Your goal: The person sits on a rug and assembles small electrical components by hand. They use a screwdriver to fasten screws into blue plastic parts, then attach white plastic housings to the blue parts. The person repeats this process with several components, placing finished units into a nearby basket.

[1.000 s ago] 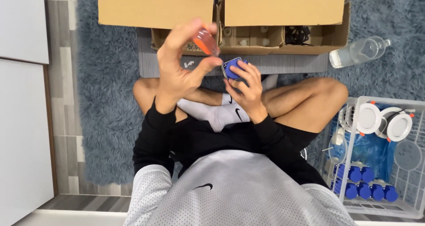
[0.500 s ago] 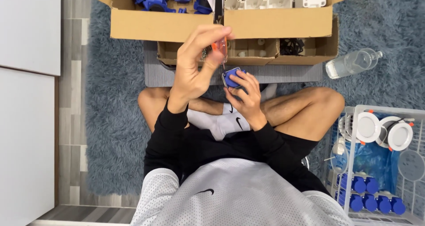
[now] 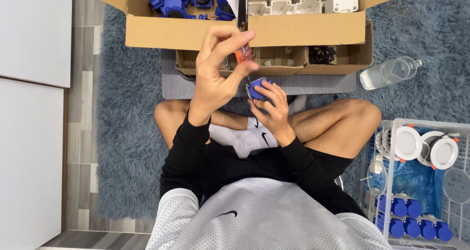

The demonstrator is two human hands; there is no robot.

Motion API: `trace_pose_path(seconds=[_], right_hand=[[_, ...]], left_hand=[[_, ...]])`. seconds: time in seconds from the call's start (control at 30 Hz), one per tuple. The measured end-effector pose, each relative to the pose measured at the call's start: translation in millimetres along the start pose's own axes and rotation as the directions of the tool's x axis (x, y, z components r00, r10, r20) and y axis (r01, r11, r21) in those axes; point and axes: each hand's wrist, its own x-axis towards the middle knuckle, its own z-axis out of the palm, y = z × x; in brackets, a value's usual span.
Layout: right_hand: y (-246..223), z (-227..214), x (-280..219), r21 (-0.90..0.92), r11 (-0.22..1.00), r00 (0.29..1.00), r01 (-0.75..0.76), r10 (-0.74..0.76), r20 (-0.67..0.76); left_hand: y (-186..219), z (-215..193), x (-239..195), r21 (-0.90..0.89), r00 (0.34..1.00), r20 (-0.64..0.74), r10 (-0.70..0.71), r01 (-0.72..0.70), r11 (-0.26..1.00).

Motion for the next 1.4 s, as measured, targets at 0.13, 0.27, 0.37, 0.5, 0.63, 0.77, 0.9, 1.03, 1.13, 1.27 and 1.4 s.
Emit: trace_pose_path(seconds=[0.13, 0.27, 0.37, 0.5, 0.63, 0.77, 0.9, 1.03, 1.13, 1.27, 1.4], right_hand=[[1.0, 1.1, -1.6, -0.002, 1.0, 1.0, -0.009, 0.009, -0.002], [1.0, 0.9, -1.2, 0.003, 1.0, 1.0, -0.02, 0.02, -0.005], [1.9, 1.4, -1.8, -0.002, 1.0, 1.0, -0.006, 0.006, -0.008], [2.2, 1.9, -2.5, 0.002, 1.0, 1.0, -0.011, 0.011, -0.008], [1.0, 1.5, -1.9, 0.0, 1.0, 1.0, -0.022, 0.022, -0.003], [2.1, 2.0, -3.7, 0.005, 1.0, 1.0, -0.019, 0.019, -0.002], [2.4, 2.6, -4.5, 0.015, 1.0, 1.0, -0.016, 0.016, -0.005], [3.3, 3.9, -5.8, 0.021, 0.999, 0.999, -0.033, 0.033, -0.008], [11.9, 11.1, -4.7, 0.036, 0.999, 0.995, 0.034, -0.031, -0.098], [13.5, 13.4, -3.4, 0.035, 0.995, 0.98, 0.093, -0.085, -0.181], [15.4, 14.0, -5.7, 0.039, 0.995, 0.981, 0.091, -0.083, -0.174]], left_hand=[[0.9, 1.3, -0.2, -0.064, 1.0, -0.02, -0.02, 0.019, 0.998], [-2.5, -0.4, -1.5, -0.166, 0.999, 0.038, -0.039, 0.044, 0.985], [-7.6, 2.9, -0.4, 0.069, 0.997, -0.058, 0.045, -0.041, 0.997], [-4.8, 3.8, -1.8, 0.055, 0.997, -0.078, 0.019, -0.014, 0.998], [-1.8, 2.7, -2.9, -0.126, 1.0, 0.003, -0.03, 0.03, 0.992], [-4.0, 5.9, -0.2, 0.043, 0.998, -0.036, 0.061, -0.059, 0.997], [-6.6, 7.5, -4.0, 0.116, 0.996, -0.076, 0.036, -0.027, 0.993], [-6.7, 5.6, -6.1, -0.096, 1.0, 0.005, -0.027, 0.027, 0.995], [-14.3, 9.1, -2.2, -0.069, 0.996, -0.025, 0.08, -0.082, 0.994], [-26.1, 13.4, -0.4, 0.1, 0.967, -0.12, 0.227, -0.215, 0.971], [-22.8, 12.4, -0.6, 0.07, 0.973, -0.12, 0.198, -0.19, 0.979]])
